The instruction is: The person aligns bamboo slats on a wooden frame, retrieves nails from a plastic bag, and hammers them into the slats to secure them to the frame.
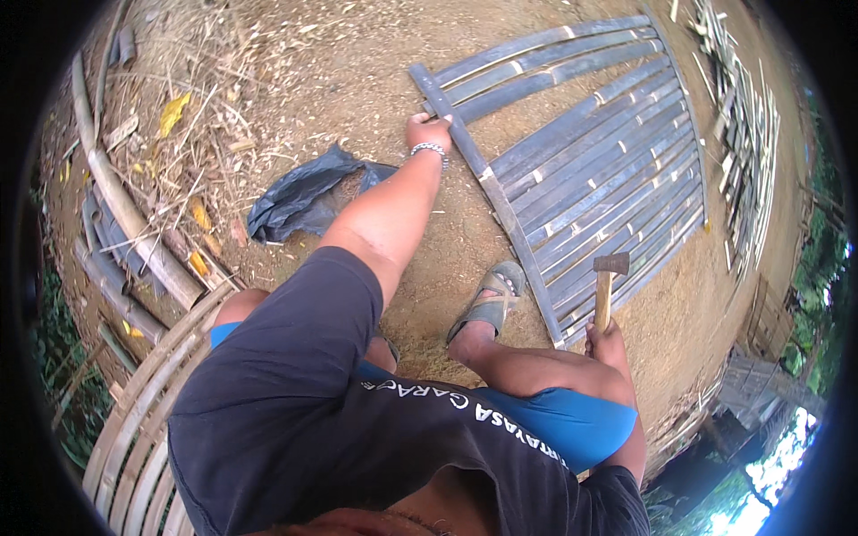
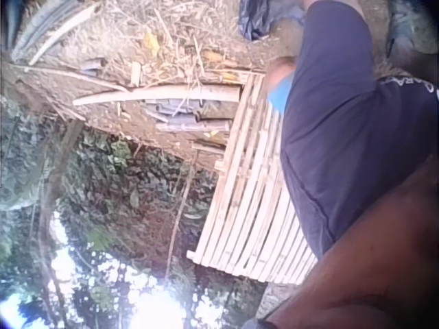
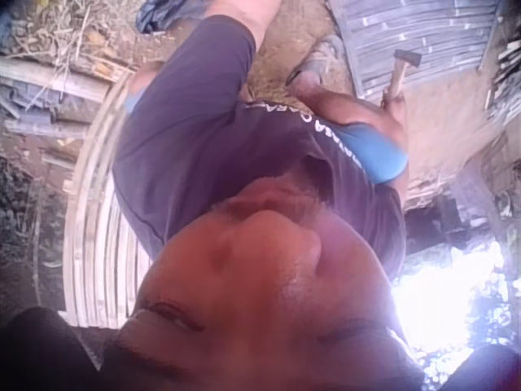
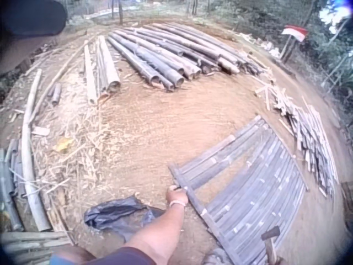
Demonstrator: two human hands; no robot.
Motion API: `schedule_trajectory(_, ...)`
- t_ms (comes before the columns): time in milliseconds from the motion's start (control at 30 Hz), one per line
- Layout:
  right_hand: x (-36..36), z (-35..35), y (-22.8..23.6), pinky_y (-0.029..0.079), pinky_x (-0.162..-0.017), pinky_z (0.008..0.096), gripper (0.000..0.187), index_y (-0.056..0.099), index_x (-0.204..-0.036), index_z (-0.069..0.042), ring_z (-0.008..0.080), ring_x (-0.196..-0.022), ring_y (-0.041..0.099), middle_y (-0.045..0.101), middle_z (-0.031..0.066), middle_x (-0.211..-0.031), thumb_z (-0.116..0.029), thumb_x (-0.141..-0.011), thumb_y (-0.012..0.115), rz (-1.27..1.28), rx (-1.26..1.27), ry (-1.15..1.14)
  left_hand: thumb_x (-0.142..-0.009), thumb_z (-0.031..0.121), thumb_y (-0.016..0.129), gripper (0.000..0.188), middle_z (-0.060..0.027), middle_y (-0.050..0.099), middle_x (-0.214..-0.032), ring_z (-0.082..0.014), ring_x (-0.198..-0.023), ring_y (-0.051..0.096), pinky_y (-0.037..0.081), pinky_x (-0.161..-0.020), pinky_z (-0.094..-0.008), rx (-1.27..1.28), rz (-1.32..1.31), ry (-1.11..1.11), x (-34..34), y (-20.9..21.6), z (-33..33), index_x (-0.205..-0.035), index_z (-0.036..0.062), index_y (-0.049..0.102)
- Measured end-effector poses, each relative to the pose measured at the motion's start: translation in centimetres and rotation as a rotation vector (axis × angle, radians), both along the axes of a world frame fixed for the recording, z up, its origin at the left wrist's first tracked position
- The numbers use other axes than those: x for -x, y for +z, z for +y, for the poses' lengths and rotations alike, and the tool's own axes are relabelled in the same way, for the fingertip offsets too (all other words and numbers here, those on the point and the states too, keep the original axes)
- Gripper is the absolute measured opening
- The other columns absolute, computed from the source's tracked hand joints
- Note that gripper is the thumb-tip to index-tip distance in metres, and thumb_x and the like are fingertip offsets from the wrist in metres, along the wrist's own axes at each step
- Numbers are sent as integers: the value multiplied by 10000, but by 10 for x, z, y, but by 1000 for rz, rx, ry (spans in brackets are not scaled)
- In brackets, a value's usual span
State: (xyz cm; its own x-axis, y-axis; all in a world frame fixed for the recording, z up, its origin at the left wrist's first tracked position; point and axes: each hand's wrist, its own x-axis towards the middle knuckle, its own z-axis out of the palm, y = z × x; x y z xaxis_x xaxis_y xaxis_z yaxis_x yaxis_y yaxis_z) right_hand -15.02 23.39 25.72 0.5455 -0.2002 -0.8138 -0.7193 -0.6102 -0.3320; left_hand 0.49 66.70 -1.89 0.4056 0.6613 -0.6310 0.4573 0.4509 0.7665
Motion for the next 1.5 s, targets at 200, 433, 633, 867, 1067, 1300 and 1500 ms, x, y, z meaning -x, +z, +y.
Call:
schedule_trajectory(200, -2, -27, -24, 473, -584, 394, 208, 552, -1096, -41, 261, -629, 573, 589, 115, -739, -166, -969, 661, -192, 180, 417, -797, 234, 872, 763, -235, 703, -1153, -289, -1055, 682, 522, -948, -363, -40, -15, -286, 12, 55, 13, -1342, -118, 472)
schedule_trajectory(433, -63, 59, -54, 508, -852, 520, 417, 547, -1281, -60, 470, -976, 631, 646, 268, -1062, -108, -875, 629, -346, 113, 995, -933, 322, 723, 637, -164, 700, -1188, -223, -1040, 689, 540, -830, -345, -287, 109, -593, 76, -14, 153, -1447, 14, 507)
schedule_trajectory(633, -78, 170, -117, 482, -977, 473, 348, 554, -1218, -22, 402, -1128, 597, 599, 227, -1154, -35, -869, 558, -260, -257, 1370, -941, 336, 723, 663, -149, 694, -1229, -217, -1105, 666, 518, -863, -336, -234, 175, -750, 110, 53, 135, -1435, -45, 498)
schedule_trajectory(867, -64, 213, -209, 488, -976, 472, 364, 595, -1196, -20, 384, -1151, 602, 624, 225, -1215, -186, -877, 652, -421, -637, 1429, -899, 381, 711, 591, -232, 717, -1157, -384, -1071, 684, 521, -951, -426, -859, 349, -1290, 78, 115, 6, -1309, -31, 607)
schedule_trajectory(1067, -156, 220, -174, 533, -847, 502, 179, 693, -931, -45, 399, -975, 656, 685, 192, -986, -196, -838, 668, -753, -341, 1008, -977, 304, 657, 385, -81, 712, -941, -219, -799, 672, 511, -725, -344, -166, 397, -1009, 79, 6, -26, -1195, -10, 608)
schedule_trajectory(1300, -230, 170, -189, 340, -1130, 489, 535, 610, -1340, -122, 321, -1315, 472, 540, 105, -1390, -124, -810, 685, -796, 62, 1078, -999, 255, 636, 355, -53, 662, -1100, -181, -1000, 617, 484, -785, -320, 367, 164, -530, 76, 36, -74, -1234, -6, 588)
schedule_trajectory(1500, -236, 182, -209, 403, -1116, 447, 501, 660, -1287, -108, 325, -1302, 468, 560, 86, -1394, -125, -791, 732, -888, -128, 1175, -1011, 207, 613, 448, -77, 634, -1249, -209, -1142, 594, 470, -958, -364, 361, 143, -290, 66, 62, -80, -1384, -25, 526)
